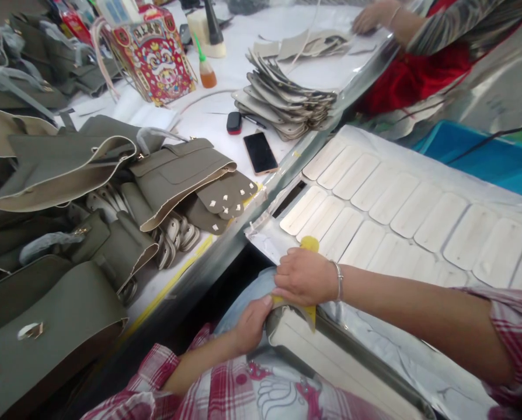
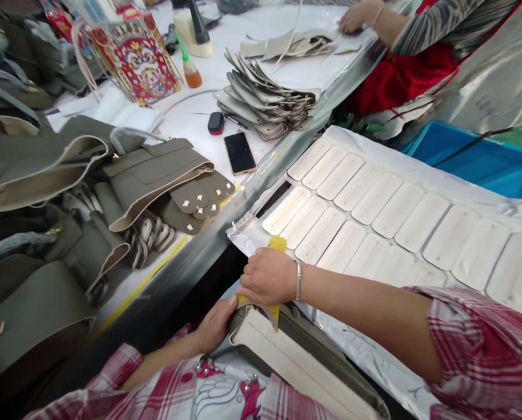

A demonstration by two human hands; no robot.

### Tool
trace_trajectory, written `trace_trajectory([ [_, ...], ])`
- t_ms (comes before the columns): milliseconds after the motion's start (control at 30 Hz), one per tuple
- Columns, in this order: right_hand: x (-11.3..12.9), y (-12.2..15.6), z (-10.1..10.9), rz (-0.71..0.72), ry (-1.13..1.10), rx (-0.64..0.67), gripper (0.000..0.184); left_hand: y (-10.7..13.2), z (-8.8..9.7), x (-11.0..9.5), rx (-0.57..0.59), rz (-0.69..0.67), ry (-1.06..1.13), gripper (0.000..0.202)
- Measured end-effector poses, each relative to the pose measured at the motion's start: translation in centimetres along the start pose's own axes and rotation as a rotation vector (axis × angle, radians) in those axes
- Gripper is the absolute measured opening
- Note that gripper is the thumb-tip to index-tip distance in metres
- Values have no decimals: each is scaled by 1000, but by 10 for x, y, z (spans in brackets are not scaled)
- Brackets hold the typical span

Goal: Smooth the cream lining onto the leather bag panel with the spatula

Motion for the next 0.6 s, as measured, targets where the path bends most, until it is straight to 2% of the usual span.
trace_trajectory([
  [100,-1,5,-3,-24,-11,2,42,-1,-3,-14,37,-6,166,45],
  [233,-4,14,-14,-119,4,51,43,-3,-3,-20,71,-42,160,44],
  [500,0,63,-23,-615,-15,57,37,-14,-15,-35,210,-103,91,43],
  [600,9,74,-24,-718,4,101,35,-15,-18,-33,282,-74,82,47],
])
Point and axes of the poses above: each hand's wrist, its own y-axis away from the middle knuckle, its own z-axis out of the back of the hand, x = y × z, the point moved 10 cm from there along -y, towards the middle knuckle, and after that the axes turned 6 degrees about z, right-handed, at the moved point
